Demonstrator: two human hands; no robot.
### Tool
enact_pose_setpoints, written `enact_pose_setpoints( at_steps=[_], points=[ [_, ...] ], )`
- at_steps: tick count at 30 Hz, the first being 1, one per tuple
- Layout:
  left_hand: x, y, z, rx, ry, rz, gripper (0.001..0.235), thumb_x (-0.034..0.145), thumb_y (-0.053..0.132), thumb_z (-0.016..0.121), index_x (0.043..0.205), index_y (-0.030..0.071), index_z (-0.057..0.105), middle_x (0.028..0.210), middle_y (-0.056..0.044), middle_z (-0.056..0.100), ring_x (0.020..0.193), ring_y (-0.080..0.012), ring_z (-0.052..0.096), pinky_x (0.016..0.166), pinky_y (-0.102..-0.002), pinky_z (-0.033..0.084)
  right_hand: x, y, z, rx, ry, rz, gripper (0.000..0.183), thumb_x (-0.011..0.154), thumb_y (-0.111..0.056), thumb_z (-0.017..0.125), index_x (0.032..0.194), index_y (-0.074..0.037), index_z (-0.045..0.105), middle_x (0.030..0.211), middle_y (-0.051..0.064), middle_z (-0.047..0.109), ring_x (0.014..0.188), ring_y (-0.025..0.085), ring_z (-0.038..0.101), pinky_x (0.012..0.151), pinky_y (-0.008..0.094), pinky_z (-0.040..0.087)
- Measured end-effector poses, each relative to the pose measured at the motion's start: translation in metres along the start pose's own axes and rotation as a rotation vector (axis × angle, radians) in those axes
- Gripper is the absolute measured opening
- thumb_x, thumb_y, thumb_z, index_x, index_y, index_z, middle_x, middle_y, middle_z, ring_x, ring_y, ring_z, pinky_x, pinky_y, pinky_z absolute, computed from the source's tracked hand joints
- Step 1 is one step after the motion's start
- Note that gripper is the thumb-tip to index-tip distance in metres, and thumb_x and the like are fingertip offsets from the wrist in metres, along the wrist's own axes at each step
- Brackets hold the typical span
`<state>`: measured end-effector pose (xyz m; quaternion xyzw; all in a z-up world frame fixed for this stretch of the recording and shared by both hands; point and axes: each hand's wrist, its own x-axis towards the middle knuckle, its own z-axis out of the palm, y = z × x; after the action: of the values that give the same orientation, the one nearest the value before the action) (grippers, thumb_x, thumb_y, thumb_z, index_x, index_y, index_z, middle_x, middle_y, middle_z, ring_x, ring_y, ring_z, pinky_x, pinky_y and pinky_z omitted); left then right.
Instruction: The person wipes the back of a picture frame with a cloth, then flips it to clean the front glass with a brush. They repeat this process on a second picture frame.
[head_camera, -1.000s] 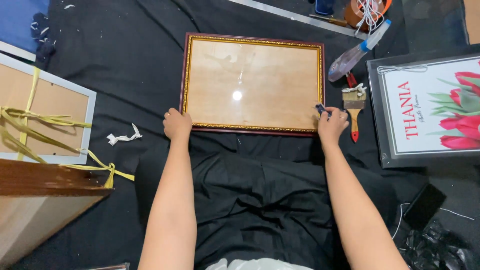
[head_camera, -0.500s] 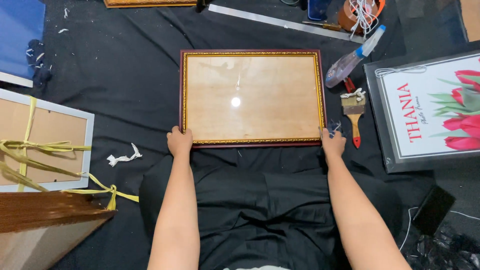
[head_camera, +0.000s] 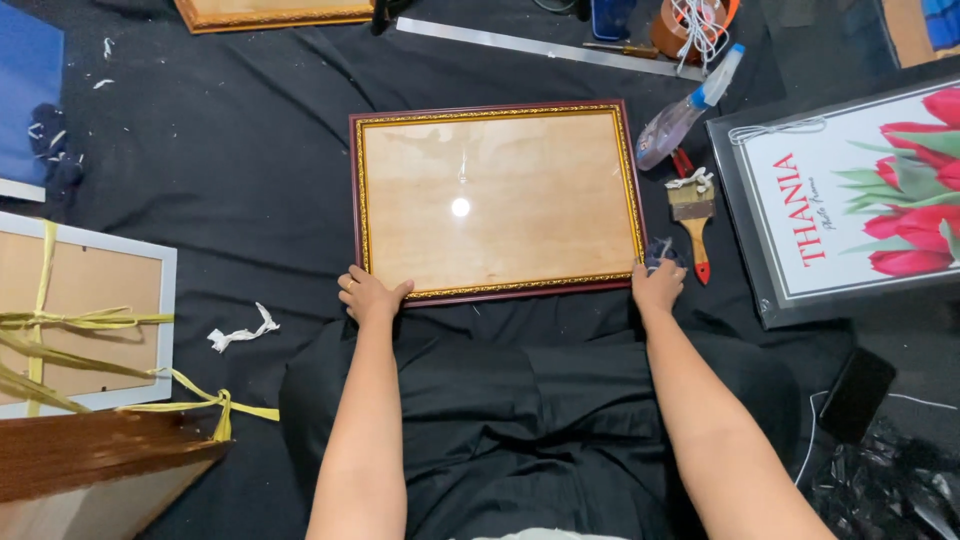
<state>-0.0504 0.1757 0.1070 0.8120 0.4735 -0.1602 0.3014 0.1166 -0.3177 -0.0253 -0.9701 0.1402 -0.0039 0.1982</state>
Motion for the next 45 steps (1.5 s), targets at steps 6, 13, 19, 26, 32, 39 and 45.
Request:
enact_pose_setpoints(
  at_steps=[6, 13, 19, 26, 32, 39, 45],
  points=[
    [0.008, -0.013, -0.004, -0.001, -0.065, 0.015, 0.118, 0.079, 0.047, 0.087, 0.162, 0.006, 0.015, 0.159, -0.019, 0.024, 0.143, -0.0432, 0.032, 0.111, -0.06, 0.043, -0.013, -0.017, -0.02, -0.026, -0.101, 0.066, 0.053, 0.094, -0.036, 0.066, 0.137, -0.007, 0.054, 0.132, 0.019, 0.048, 0.124, 0.041, 0.053, 0.104, 0.047, 0.04],
    [0.015, -0.021, 0.002, 0.102, -0.072, 0.082, 0.127, 0.073, 0.05, 0.09, 0.161, 0.002, 0.012, 0.158, -0.021, 0.024, 0.146, -0.0416, 0.031, 0.116, -0.054, 0.04, 0.025, -0.01, -0.036, -0.22, -0.41, -0.018, 0.06, 0.089, -0.036, 0.058, 0.135, 0.003, 0.058, 0.129, 0.03, 0.059, 0.119, 0.05, 0.061, 0.097, 0.056, 0.049],
    [0.0, -0.003, -0.008, 0.115, -0.141, 0.015, 0.144, 0.062, 0.04, 0.099, 0.162, 0.0, 0.003, 0.163, -0.023, 0.017, 0.148, -0.0428, 0.025, 0.114, -0.056, 0.043, 0.06, -0.031, -0.13, -0.481, -0.873, 0.024, 0.084, 0.089, -0.059, 0.044, 0.145, 0.001, 0.061, 0.153, 0.032, 0.052, 0.141, 0.052, 0.048, 0.116, 0.057, 0.039],
    [-0.006, -0.003, -0.008, 0.181, -0.09, 0.035, 0.15, 0.055, 0.047, 0.101, 0.161, -0.002, 0.007, 0.159, -0.023, 0.023, 0.145, -0.0408, 0.031, 0.117, -0.049, 0.04, 0.099, 0.034, -0.06, -0.254, -0.265, 0.07, 0.059, 0.097, -0.049, 0.066, 0.134, -0.004, 0.063, 0.131, 0.029, 0.057, 0.119, 0.055, 0.056, 0.094, 0.063, 0.05],
    [-0.003, -0.007, -0.005, 0.223, -0.054, 0.078, 0.153, 0.051, 0.051, 0.101, 0.161, -0.005, 0.01, 0.158, -0.026, 0.026, 0.143, -0.043, 0.036, 0.119, -0.048, 0.035, 0.096, 0.015, -0.079, -0.099, -0.309, 0.257, 0.059, 0.102, -0.035, 0.06, 0.14, 0.009, 0.048, 0.13, 0.032, 0.051, 0.118, 0.057, 0.057, 0.094, 0.066, 0.05],
    [0.008, -0.013, 0.004, 0.238, -0.036, 0.087, 0.15, 0.053, 0.052, 0.099, 0.16, -0.005, 0.011, 0.158, -0.026, 0.025, 0.145, -0.0425, 0.033, 0.118, -0.048, 0.036, 0.07, -0.011, -0.149, 0.08, -0.057, 0.158, 0.032, 0.1, -0.026, 0.055, 0.115, 0.001, 0.062, 0.088, 0.019, 0.073, 0.081, 0.043, 0.072, 0.072, 0.056, 0.057],
    [0.01, -0.014, 0.005, 0.176, -0.052, 0.06, 0.15, 0.053, 0.049, 0.1, 0.161, -0.003, 0.009, 0.158, -0.024, 0.025, 0.144, -0.0441, 0.033, 0.111, -0.053, 0.046, 0.044, -0.054, -0.176, 0.115, 0.356, -0.296, 0.021, 0.094, -0.011, 0.081, 0.109, -0.001, 0.07, 0.092, 0.02, 0.066, 0.089, 0.044, 0.068, 0.076, 0.049, 0.058]
  ],
)
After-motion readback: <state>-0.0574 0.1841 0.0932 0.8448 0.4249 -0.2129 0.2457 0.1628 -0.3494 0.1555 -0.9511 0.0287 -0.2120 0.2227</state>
